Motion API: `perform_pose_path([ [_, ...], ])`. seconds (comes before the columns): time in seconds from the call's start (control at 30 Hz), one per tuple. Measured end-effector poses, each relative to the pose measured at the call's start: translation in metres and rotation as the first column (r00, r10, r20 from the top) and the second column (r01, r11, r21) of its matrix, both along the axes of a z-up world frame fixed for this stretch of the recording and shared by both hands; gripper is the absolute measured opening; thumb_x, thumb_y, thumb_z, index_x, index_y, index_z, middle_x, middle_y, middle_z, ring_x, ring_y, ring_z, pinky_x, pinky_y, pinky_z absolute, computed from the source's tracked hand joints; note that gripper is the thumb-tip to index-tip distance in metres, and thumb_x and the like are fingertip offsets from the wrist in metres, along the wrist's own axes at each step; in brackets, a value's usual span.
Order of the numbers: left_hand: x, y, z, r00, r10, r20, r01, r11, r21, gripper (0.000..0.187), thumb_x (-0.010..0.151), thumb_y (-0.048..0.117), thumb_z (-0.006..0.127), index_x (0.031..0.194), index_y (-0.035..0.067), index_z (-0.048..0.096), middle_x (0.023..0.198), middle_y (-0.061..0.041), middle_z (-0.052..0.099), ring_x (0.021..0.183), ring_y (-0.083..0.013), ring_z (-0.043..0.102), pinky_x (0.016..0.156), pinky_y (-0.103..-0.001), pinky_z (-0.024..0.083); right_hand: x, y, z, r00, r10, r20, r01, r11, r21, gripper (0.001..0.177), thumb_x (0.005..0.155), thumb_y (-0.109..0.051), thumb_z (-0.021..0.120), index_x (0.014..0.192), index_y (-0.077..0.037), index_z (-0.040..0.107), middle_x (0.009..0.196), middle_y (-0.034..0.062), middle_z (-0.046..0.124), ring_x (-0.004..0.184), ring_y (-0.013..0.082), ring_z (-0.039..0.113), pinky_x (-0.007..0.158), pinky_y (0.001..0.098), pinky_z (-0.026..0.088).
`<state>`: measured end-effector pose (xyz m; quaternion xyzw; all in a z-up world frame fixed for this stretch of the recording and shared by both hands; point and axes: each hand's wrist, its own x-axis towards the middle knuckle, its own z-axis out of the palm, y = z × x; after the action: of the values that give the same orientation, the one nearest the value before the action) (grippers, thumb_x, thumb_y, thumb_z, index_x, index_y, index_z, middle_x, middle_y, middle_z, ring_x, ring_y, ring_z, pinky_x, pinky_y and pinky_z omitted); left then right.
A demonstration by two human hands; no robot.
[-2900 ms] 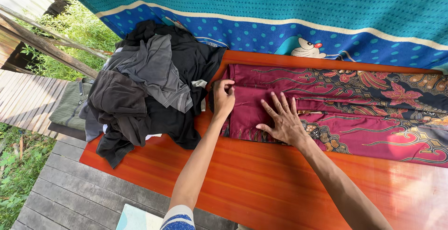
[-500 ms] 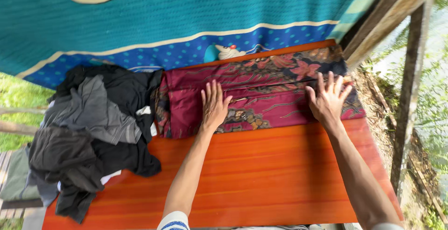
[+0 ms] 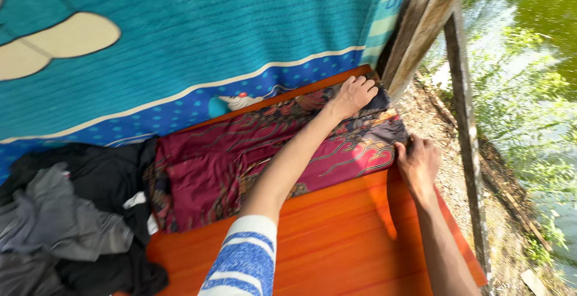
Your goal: The person folds a patterned red shirt by smoothing the fabric, folding in the sleeves and sides, and bringing the bottom up to the top, eventually placing it on top of a pile of other clothes.
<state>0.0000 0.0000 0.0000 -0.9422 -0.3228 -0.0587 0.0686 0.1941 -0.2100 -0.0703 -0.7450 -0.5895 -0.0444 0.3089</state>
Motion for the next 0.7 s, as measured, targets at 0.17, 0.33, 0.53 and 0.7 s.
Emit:
perform_pose_path([
  [0.17,0.059,0.057,-0.067,0.956,-0.218,0.196,0.141,0.928,0.344,0.039,0.089,0.017,0.056,0.127,0.012,0.065,0.136,-0.010,0.063,0.129,-0.0338,0.055,0.103,-0.053,0.045,0.009,0.001,0.010,0.985,0.045,-0.167,-0.051,0.998,-0.034,0.045,0.093,-0.038,0.080,0.121,-0.003,0.071,0.105,0.0217,0.067,0.103,0.0396,0.061,0.095,0.0483,0.049],
  [0.33,0.076,0.065,-0.084,0.995,-0.050,0.086,0.029,0.974,0.225,0.041,0.098,0.018,0.053,0.137,0.013,0.063,0.124,-0.013,0.063,0.136,-0.0381,0.049,0.118,-0.060,0.038,0.020,0.002,0.012,0.961,0.044,-0.275,-0.056,0.998,-0.036,0.053,0.087,-0.032,0.083,0.124,0.002,0.070,0.104,0.0220,0.067,0.103,0.0389,0.061,0.093,0.0472,0.047],
  [0.53,0.064,0.060,-0.069,0.996,0.019,0.089,-0.037,0.977,0.210,0.016,0.095,0.017,0.056,0.106,0.014,0.067,0.129,-0.014,0.060,0.128,-0.0355,0.055,0.110,-0.052,0.044,0.021,0.008,0.011,0.843,-0.140,-0.519,-0.018,0.958,-0.288,0.050,0.090,-0.033,0.079,0.127,0.000,0.068,0.103,0.0209,0.069,0.094,0.0327,0.067,0.086,0.0436,0.053],
  [0.7,0.061,0.067,-0.073,0.969,-0.073,0.234,0.000,0.955,0.297,0.028,0.090,0.014,0.055,0.117,0.016,0.063,0.120,-0.012,0.062,0.111,-0.0353,0.058,0.095,-0.054,0.047,0.020,0.007,0.006,0.885,-0.051,-0.462,-0.031,0.985,-0.169,0.043,0.094,-0.027,0.076,0.123,0.004,0.069,0.112,0.0227,0.068,0.102,0.0325,0.065,0.092,0.0427,0.051],
])
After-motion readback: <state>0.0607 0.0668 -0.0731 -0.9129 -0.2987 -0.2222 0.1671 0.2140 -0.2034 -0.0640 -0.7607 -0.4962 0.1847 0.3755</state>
